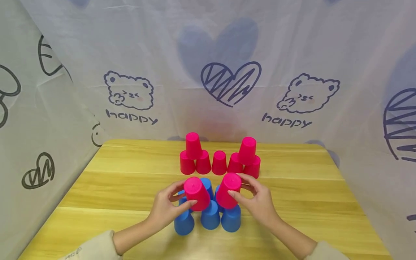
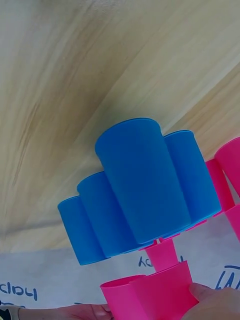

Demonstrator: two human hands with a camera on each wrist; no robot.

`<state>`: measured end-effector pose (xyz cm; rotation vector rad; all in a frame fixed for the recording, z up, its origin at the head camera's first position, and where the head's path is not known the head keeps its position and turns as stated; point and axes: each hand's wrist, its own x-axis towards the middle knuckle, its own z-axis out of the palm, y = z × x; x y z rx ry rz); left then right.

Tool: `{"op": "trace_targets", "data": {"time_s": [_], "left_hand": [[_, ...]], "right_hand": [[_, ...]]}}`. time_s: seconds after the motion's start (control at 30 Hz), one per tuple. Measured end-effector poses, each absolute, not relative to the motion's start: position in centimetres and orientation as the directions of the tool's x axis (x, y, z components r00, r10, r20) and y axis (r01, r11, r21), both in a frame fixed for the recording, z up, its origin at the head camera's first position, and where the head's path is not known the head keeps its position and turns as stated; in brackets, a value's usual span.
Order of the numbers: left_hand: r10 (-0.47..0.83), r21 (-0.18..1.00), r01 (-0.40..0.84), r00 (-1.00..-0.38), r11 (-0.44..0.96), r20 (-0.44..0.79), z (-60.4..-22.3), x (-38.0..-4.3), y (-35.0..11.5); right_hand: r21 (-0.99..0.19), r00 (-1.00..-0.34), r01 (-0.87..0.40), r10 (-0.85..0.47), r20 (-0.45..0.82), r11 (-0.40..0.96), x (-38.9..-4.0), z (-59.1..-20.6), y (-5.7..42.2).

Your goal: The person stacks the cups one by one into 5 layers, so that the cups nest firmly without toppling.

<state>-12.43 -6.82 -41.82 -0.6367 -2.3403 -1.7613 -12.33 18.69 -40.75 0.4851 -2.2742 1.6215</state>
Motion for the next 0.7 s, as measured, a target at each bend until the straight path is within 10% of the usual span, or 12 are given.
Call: {"op": "trace_targets", "data": {"time_s": [0.7], "left_hand": [[0.205,0.881,0.387,-0.918,0.271,0.340,-41.7,-14.9,-6.9]], "right_hand": [[-0.849,-0.914,-0.386,-0.025,0.405,0.360,-14.7,-40.4,18.1]]}}
